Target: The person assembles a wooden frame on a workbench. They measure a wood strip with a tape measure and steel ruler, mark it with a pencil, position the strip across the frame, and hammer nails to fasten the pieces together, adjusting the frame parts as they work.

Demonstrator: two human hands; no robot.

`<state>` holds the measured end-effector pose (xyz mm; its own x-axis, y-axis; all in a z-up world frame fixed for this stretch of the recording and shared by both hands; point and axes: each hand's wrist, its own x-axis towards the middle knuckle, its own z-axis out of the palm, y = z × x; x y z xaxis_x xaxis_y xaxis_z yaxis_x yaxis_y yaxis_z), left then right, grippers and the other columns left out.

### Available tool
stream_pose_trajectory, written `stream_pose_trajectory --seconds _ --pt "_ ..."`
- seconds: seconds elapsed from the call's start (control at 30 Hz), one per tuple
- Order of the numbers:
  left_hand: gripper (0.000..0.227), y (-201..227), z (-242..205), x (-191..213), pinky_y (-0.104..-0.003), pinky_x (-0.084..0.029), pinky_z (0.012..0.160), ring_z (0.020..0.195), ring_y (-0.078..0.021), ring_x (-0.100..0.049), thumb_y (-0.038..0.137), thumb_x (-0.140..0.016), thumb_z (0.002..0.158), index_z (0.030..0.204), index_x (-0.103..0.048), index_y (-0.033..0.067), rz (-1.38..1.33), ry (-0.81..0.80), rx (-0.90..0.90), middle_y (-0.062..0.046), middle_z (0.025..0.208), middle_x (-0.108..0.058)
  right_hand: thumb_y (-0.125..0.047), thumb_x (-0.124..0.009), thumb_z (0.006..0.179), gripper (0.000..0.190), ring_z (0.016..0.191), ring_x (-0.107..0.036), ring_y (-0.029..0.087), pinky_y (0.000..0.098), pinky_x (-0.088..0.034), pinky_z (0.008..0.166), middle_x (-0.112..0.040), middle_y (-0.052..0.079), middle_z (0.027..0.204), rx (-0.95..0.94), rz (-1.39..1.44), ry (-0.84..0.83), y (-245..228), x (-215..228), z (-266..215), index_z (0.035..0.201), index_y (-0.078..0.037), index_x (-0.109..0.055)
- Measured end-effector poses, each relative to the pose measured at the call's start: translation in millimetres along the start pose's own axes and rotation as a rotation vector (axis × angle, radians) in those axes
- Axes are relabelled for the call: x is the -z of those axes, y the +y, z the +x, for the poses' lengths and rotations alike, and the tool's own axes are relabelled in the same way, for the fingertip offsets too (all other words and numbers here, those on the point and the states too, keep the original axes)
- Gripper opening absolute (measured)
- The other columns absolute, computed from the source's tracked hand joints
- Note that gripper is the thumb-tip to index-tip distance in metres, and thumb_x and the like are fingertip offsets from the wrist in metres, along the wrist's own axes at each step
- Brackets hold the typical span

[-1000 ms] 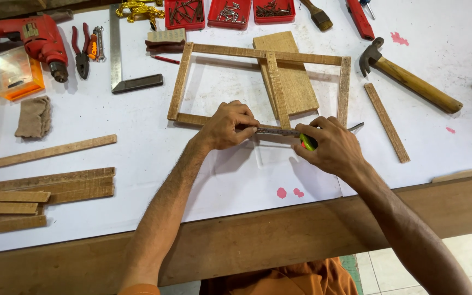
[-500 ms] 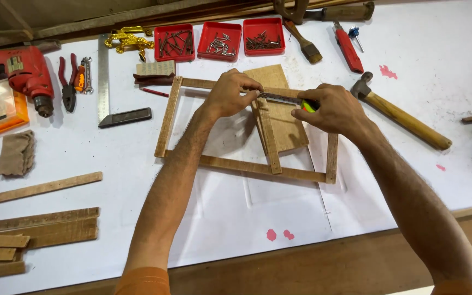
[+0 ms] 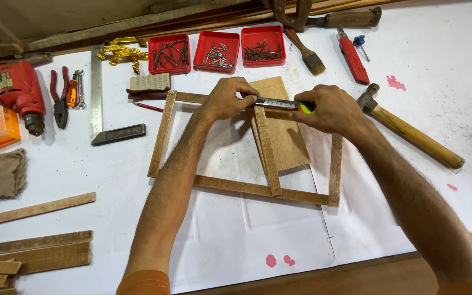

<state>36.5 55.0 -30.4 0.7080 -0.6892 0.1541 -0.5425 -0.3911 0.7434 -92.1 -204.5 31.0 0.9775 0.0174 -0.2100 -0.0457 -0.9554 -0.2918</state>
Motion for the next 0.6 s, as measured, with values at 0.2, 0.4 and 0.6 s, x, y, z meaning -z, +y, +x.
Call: stream_pose_trajectory --seconds 0.2,0.4,0.6 --pt "0.018 -0.8 -4.7 -2.2 -0.035 -0.058 0.082 0.086 -0.0167 -0.071 0.024 -0.075 0.088 0.101 -0.083 0.0135 -0.017 0.040 -0.040 -0.005 0.094 -0.076 -0.056 -0.073 0.087 0.050 0.079 -0.069 0.024 0.0439 -0.059 0.066 -0.075 0.009 0.098 0.020 -0.054 0.039 -8.1 3.8 -11.6 0.124 -0.022 -0.075" --pt "0.018 -0.4 -6.0 -2.5 -0.035 -0.057 0.084 0.090 -0.0176 -0.071 0.026 -0.075 0.089 0.100 -0.082 0.0137 -0.001 0.062 -0.054 -0.005 0.094 -0.076 -0.057 -0.072 0.088 0.051 0.090 -0.069 0.027 0.0470 -0.060 0.068 -0.073 0.014 0.106 0.058 -0.139 0.131 22.6 -8.6 -14.0 0.129 -0.026 -0.072" --pt "0.018 2.7 -4.3 -3.2 -0.035 -0.057 0.083 0.088 -0.0175 -0.070 0.026 -0.074 0.090 0.100 -0.082 0.0140 0.029 0.056 -0.076 -0.005 0.093 -0.075 -0.055 -0.072 0.088 0.048 0.094 -0.070 0.025 0.0587 -0.053 0.086 -0.074 0.011 0.107 0.088 -0.241 0.164 32.0 -8.5 -30.1 0.128 -0.028 -0.071"
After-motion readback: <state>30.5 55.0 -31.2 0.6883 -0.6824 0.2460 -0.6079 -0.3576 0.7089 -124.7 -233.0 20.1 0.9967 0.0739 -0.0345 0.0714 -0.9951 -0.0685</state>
